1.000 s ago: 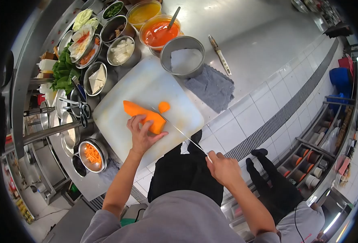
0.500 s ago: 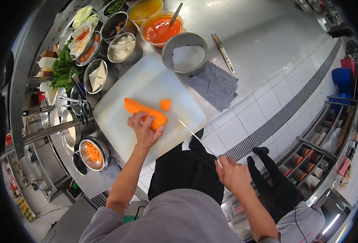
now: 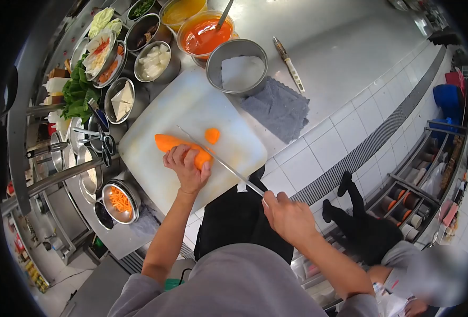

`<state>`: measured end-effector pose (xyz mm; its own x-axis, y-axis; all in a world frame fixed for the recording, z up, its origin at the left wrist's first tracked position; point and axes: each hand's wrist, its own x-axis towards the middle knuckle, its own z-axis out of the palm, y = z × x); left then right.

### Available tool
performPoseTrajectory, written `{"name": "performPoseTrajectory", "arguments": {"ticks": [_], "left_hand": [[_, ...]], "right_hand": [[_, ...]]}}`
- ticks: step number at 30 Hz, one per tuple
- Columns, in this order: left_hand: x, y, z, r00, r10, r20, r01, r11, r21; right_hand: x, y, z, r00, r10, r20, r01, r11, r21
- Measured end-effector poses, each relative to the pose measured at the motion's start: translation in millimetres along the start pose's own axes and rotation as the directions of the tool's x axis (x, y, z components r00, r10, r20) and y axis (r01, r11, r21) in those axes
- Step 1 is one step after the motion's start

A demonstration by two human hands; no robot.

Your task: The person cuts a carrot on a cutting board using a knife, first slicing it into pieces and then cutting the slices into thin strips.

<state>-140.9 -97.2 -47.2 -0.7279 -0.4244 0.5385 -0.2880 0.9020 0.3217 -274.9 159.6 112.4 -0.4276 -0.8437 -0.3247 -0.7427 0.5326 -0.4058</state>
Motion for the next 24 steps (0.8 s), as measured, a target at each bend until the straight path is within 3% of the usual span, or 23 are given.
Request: {"name": "performPoseTrajectory", "arguments": {"ticks": [11, 16, 24], "left_hand": [[-5.7, 1.5, -0.7, 0.996, -0.091, 0.007, 0.091, 0.996, -0.017], [-6.9, 2.4, 3.4, 0.996, -0.07, -0.054, 0.07, 0.997, -0.015], [-6.3, 1.9, 2.4, 0.997, -0.074, -0.022, 0.073, 0.997, -0.021]], "right_hand": [[-22.5, -12.0, -30.0, 0.999, 0.011, 0.041, -0.007, 0.997, -0.083], [-38.2, -16.1, -42.4, 0.996, 0.031, 0.088, -0.024, 0.996, -0.081], [-24.7, -13.8, -47.8, 0.989, -0.005, 0.146, 0.022, 0.993, -0.114]]}}
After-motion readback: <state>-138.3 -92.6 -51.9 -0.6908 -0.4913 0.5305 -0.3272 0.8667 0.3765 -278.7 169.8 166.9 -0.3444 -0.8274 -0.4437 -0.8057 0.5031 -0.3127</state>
